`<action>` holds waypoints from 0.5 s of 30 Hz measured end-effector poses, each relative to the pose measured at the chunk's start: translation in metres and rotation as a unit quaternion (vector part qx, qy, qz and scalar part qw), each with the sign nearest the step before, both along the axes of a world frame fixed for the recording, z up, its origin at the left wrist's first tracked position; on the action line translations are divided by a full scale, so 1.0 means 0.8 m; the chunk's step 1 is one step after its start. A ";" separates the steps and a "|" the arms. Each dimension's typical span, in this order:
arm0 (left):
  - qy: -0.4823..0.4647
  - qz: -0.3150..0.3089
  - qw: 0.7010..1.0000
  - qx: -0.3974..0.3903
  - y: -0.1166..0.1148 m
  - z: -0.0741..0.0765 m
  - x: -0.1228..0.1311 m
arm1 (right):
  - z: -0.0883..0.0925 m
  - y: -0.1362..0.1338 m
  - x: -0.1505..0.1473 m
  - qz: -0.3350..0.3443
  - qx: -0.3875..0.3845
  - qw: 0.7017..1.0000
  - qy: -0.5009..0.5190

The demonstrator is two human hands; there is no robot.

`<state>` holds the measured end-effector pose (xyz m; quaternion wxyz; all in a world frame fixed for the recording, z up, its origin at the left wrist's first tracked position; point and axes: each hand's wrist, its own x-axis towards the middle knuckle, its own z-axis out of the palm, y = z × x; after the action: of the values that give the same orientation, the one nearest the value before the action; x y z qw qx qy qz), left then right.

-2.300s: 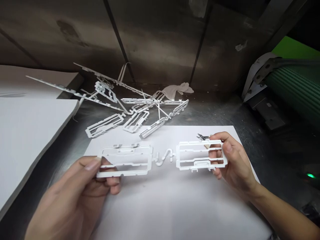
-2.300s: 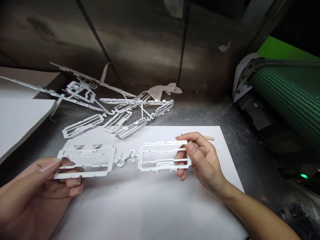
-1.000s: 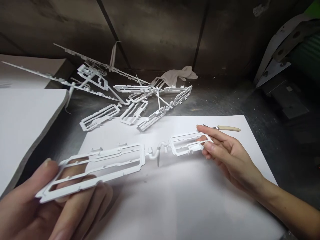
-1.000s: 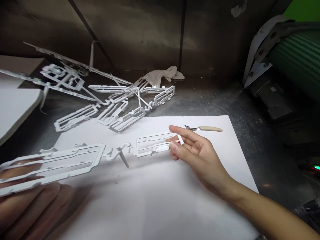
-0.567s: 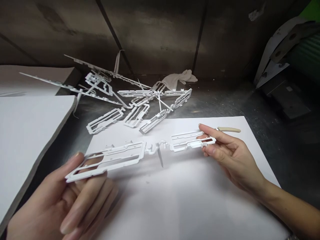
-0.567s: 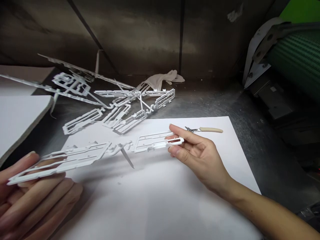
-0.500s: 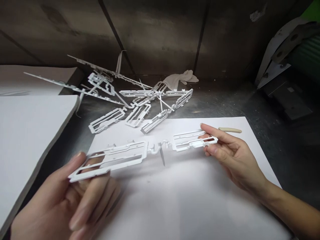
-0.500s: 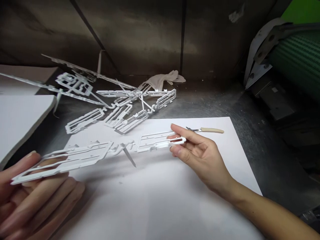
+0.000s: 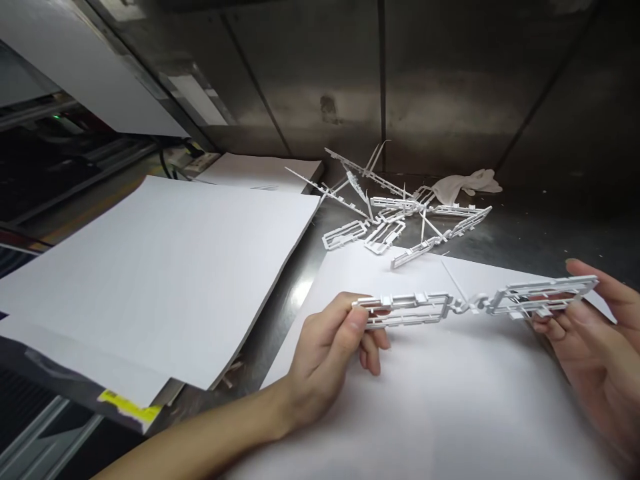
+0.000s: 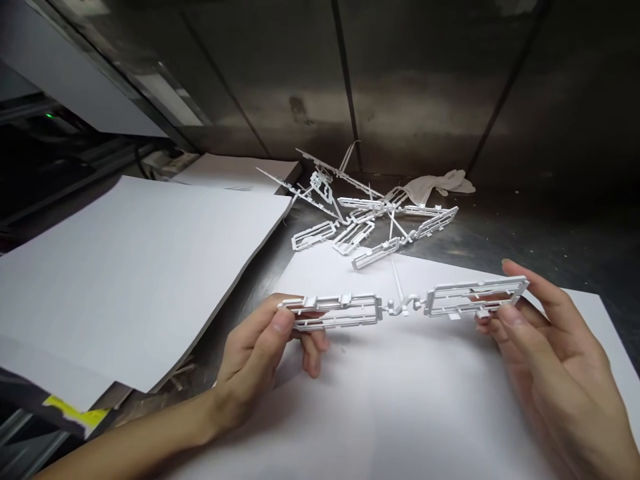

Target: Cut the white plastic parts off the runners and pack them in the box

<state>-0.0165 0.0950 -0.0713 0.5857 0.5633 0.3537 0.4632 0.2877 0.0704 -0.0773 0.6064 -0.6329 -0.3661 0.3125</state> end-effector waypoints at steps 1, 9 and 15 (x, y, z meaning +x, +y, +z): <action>0.003 -0.006 1.000 0.019 0.001 0.000 0.000 | 0.002 0.002 0.000 -0.004 0.012 1.000 0.016; 0.084 -0.018 0.996 0.017 0.012 0.001 0.005 | 0.028 0.001 0.002 0.040 -0.012 0.997 0.062; 0.112 -0.010 0.993 0.045 0.009 -0.006 0.012 | 0.032 -0.007 0.002 0.081 -0.007 0.997 0.010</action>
<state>-0.0071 0.1020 -0.0759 0.5211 0.6411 0.3903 0.4063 0.2891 0.0649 -0.0513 0.5786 -0.6020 -0.4079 0.3693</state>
